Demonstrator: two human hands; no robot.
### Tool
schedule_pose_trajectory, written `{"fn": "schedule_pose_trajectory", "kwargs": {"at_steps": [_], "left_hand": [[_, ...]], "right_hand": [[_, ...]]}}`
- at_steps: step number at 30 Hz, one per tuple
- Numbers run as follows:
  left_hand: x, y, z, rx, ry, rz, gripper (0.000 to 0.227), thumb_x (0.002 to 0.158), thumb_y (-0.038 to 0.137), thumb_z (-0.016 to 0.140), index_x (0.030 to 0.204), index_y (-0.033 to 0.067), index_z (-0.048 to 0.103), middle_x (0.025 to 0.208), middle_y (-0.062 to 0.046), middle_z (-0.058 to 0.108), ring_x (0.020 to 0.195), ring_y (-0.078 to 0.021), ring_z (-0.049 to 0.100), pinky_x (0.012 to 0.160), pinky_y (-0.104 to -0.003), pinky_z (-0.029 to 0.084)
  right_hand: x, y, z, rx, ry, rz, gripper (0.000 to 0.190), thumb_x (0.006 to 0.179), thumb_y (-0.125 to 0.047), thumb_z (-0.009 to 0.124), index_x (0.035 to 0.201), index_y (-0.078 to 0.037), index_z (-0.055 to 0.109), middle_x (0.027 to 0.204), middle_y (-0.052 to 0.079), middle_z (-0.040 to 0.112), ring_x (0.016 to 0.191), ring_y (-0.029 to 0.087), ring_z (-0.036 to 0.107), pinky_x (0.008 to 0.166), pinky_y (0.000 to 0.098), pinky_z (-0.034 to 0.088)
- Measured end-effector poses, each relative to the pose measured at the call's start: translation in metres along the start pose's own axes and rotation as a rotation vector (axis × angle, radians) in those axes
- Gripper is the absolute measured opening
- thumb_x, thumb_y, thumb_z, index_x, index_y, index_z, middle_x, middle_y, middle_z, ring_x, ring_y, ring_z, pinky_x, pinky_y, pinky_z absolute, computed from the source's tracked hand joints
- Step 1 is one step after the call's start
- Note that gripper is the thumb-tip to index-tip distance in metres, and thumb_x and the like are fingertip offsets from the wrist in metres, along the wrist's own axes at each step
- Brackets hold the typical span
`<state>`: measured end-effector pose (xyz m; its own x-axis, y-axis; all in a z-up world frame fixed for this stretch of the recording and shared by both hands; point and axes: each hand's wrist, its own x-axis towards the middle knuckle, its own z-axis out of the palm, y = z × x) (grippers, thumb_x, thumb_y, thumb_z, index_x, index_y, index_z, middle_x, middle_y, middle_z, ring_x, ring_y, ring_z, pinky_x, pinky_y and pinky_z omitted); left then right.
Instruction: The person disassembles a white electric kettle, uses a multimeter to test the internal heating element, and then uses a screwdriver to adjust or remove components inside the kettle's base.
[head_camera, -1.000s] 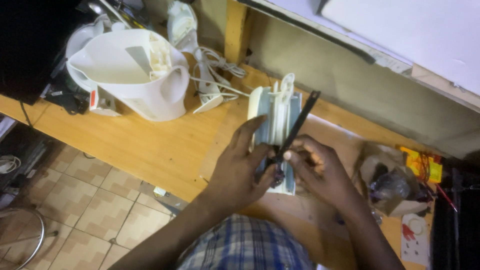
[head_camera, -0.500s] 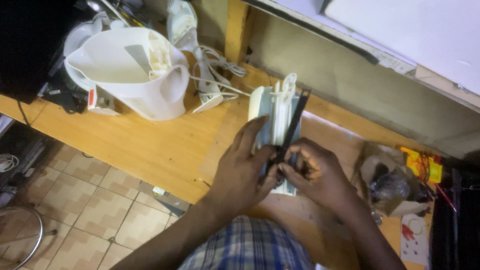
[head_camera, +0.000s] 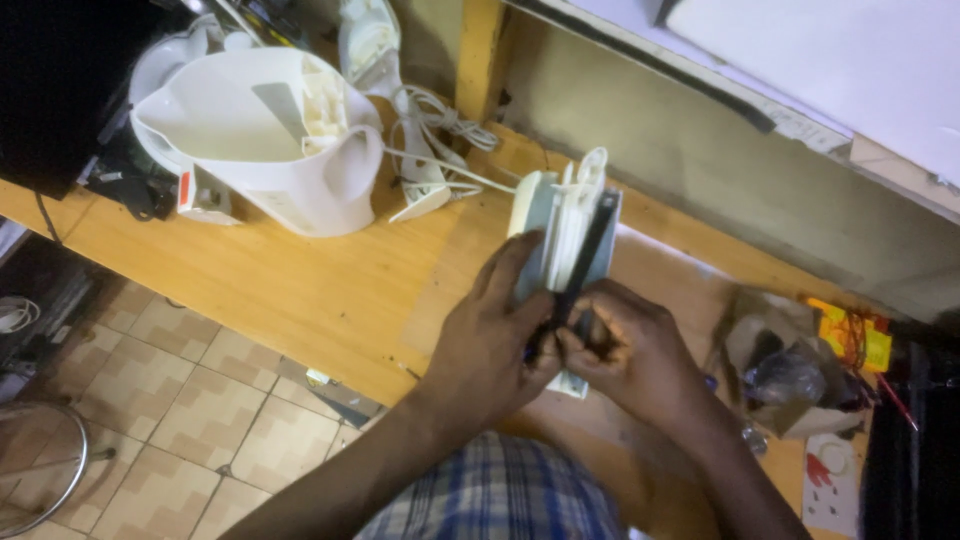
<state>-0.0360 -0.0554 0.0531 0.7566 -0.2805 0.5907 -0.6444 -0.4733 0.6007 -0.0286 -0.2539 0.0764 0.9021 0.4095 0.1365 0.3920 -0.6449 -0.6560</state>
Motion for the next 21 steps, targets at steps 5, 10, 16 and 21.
{"fn": "schedule_pose_trajectory", "kwargs": {"at_steps": [5, 10, 16, 21], "left_hand": [[0.001, -0.002, 0.000, 0.009, -0.040, -0.005, 0.026, 0.080, 0.024, 0.065, 0.092, 0.0005, 0.061, 0.151, -0.035, 0.039, 0.139, -0.0542, 0.046, 0.093, -0.059, 0.057], [0.004, 0.003, -0.009, -0.039, -0.084, -0.016, 0.020, 0.085, 0.020, 0.066, 0.092, 0.0021, 0.063, 0.153, -0.033, 0.039, 0.142, -0.0521, 0.044, 0.097, -0.058, 0.055], [0.007, 0.001, -0.019, -0.099, -0.140, -0.020, 0.029, 0.092, 0.026, 0.065, 0.109, 0.0023, 0.063, 0.154, -0.027, 0.038, 0.139, -0.0484, 0.047, 0.100, -0.056, 0.054], [0.004, -0.002, -0.013, -0.104, -0.090, 0.011, 0.020, 0.096, 0.024, 0.065, 0.099, 0.0039, 0.063, 0.154, -0.027, 0.039, 0.136, -0.0498, 0.050, 0.102, -0.056, 0.054]], "right_hand": [[0.003, -0.004, -0.003, -0.044, -0.009, -0.057, 0.013, 0.087, -0.012, 0.077, 0.093, -0.016, 0.066, 0.079, -0.003, 0.062, 0.061, 0.009, 0.056, 0.058, 0.0268, 0.047], [-0.001, -0.001, -0.004, 0.020, -0.004, 0.018, 0.016, 0.086, -0.010, 0.080, 0.090, -0.016, 0.066, 0.073, -0.004, 0.058, 0.058, 0.006, 0.051, 0.053, 0.0241, 0.043], [-0.003, 0.000, -0.008, 0.048, 0.008, 0.010, 0.018, 0.084, -0.011, 0.082, 0.093, -0.015, 0.066, 0.079, -0.004, 0.062, 0.065, 0.007, 0.055, 0.058, 0.0248, 0.046], [-0.003, 0.003, -0.009, 0.015, -0.025, -0.004, 0.018, 0.084, -0.012, 0.080, 0.093, -0.016, 0.066, 0.080, -0.004, 0.063, 0.064, 0.008, 0.058, 0.058, 0.0261, 0.047]]}}
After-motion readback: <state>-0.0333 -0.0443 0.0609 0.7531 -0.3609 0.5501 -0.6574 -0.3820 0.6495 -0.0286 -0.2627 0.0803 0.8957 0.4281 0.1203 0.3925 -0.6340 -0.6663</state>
